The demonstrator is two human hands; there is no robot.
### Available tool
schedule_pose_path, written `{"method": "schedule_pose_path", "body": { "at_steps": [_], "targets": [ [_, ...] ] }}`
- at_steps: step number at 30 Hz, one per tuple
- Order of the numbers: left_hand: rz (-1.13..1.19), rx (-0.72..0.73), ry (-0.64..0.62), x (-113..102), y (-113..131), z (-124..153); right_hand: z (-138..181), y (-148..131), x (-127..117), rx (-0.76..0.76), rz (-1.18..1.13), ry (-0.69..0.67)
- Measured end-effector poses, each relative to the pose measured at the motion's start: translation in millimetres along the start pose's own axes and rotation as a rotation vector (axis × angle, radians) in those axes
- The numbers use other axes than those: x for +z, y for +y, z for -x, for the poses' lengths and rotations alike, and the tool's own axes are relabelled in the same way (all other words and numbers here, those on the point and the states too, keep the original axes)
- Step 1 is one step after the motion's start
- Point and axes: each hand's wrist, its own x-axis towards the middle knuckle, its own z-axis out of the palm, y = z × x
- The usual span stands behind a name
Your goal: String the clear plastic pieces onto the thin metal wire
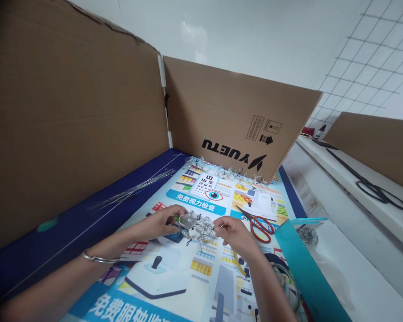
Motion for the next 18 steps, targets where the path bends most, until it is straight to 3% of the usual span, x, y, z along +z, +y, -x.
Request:
{"method": "schedule_pose_path", "body": {
  "at_steps": [8,12,18],
  "targets": [
    [0.206,0.033,-0.018,0.3,-0.2,-0.9,-1.3,4.3,3.8,-0.046,-0.034,-0.065],
    [0.179,0.055,0.008,-0.3,1.8,-0.2,-1.8,4.1,4.1,-0.076,-0.036,-0.105],
    [0.071,0.097,0.013,-2.3,9.2,1.7,-1.5,0.2,6.5,-0.121,0.022,-0.011]
  ]
}}
